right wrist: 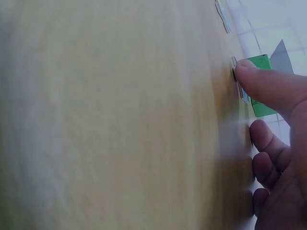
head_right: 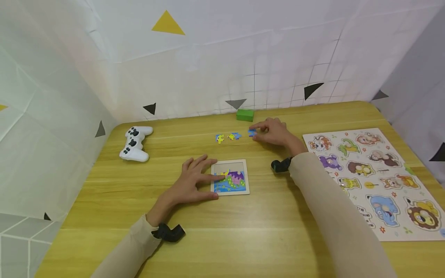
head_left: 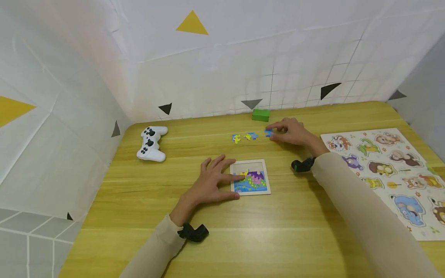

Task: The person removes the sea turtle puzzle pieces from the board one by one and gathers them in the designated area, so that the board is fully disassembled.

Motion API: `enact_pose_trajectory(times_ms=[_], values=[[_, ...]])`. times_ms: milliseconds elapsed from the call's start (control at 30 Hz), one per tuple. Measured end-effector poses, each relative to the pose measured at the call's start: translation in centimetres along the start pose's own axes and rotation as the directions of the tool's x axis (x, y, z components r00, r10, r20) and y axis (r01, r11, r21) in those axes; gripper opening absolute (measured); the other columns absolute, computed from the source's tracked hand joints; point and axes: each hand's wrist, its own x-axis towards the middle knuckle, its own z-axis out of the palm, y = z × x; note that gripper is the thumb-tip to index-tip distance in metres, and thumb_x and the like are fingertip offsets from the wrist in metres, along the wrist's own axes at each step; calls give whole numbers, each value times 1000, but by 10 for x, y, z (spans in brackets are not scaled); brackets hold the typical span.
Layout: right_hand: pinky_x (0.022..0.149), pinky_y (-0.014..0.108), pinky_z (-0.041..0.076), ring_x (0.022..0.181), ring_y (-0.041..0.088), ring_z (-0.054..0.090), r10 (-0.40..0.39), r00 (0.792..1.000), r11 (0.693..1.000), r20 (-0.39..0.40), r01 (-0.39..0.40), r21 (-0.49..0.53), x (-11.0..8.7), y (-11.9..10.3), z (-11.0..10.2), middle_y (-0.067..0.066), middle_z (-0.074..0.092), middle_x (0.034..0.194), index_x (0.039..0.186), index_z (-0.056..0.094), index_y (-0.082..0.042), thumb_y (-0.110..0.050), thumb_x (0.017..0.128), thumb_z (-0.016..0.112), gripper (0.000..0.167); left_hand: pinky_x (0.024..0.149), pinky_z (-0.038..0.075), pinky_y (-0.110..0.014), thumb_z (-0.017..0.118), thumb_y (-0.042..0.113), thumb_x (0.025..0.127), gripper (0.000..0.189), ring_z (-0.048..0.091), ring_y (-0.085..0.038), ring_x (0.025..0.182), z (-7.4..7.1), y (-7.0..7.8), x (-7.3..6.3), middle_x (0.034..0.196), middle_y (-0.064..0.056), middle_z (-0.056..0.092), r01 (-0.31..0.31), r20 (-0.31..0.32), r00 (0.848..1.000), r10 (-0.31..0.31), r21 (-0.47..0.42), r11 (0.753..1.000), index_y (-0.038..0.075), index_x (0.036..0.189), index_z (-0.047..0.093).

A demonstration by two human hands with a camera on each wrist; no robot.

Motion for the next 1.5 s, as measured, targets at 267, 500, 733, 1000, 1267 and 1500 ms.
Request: enact_pose_trajectory(times_ms=[267,500,733,1000,1267,1500], values=[[81,39,39,99,28,51,18,1000,997,-14,-17,69,-6,-1,-1,17,63,116,136,67,-17,-28,97,70,41,119,6,-65,71,67,83,57,15,-34,158,0,0,2,164,1,35,3,3,1000,-3,-12,1000,46,136,63],[93,46,37,117,33,51,-60,994,986,-94,74,147,-16,-13,7,17,65,130,134,68,-10,-20,98,68,37,119,6,-65,74,66,81,60,16,-35,158,-3,1,5,163,1,36,-2,2,1000,3,-31,1000,45,136,63],[82,39,32,100,30,51,-271,960,956,-64,276,97,-30,-41,29,14,71,115,122,74,-8,-15,93,75,30,118,7,-66,78,68,76,83,18,-36,157,-6,2,8,163,2,38,23,-1,1000,-23,-61,998,41,149,50],[82,36,38,94,19,54,-325,945,943,9,324,71,-45,-70,51,-3,70,100,104,80,-22,-23,89,80,15,121,6,-62,77,72,73,92,17,-29,158,-7,2,9,163,9,37,66,9,998,-66,-59,996,35,151,46],[79,33,37,88,17,53,-376,924,926,64,374,42,-53,-87,66,-3,68,93,104,81,-22,-23,85,83,19,121,6,-61,69,67,83,81,18,-27,158,-5,2,6,161,10,40,79,-5,997,-79,-85,993,33,153,44],[82,36,30,91,17,48,-360,925,930,120,366,-33,-59,-94,72,-2,65,96,107,80,-25,-27,85,82,22,122,8,-60,64,66,88,82,17,-30,158,-1,2,3,165,1,34,97,-17,995,-98,-66,993,26,156,40]])
